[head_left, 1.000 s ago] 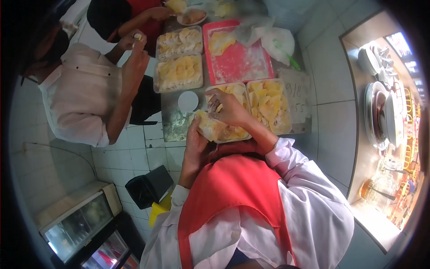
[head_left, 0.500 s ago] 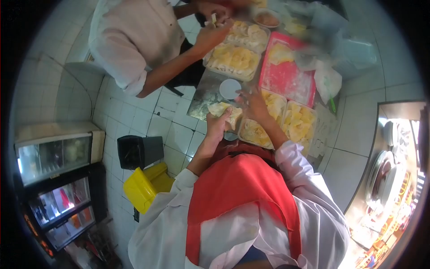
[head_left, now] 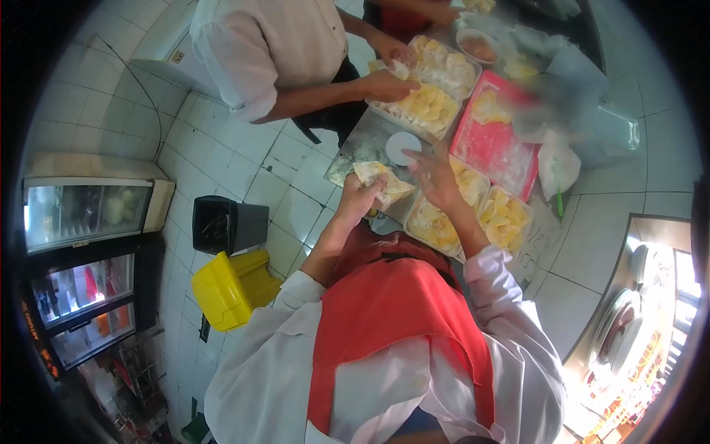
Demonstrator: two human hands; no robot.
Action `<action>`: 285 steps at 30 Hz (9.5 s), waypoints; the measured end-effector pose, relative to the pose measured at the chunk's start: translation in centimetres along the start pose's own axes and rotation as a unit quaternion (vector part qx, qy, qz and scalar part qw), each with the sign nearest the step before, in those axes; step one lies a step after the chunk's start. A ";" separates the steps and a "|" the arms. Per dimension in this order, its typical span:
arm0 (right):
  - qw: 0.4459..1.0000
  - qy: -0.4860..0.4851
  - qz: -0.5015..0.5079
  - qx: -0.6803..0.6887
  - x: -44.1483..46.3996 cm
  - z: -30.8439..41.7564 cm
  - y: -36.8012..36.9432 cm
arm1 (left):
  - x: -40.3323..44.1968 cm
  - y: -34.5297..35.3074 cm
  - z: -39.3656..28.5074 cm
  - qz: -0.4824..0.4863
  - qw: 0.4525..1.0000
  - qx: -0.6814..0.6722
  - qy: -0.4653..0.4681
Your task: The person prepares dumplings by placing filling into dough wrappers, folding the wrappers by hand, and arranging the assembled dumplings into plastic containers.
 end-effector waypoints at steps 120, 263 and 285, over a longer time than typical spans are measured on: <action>0.895 0.227 -0.250 -0.292 5.8 -24.2 -14.2 | -5.9 5.5 2.6 0.039 0.889 0.329 0.315; 0.931 0.268 -0.181 -0.170 -23.7 -10.1 -19.3 | -15.0 25.9 12.4 0.381 0.706 0.486 0.346; 0.745 0.216 -0.377 -0.506 -12.5 -14.2 -32.5 | -6.4 17.0 5.0 0.214 0.864 0.335 0.309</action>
Point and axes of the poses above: each hand's wrist, its own x-axis towards the middle knuckle, its own y-axis out of the palm, z = x × y, the point moved 6 cm from there along x, towards the middle knuckle, and after that the axes turned 15 degrees about -z, right-handed, at the moved point
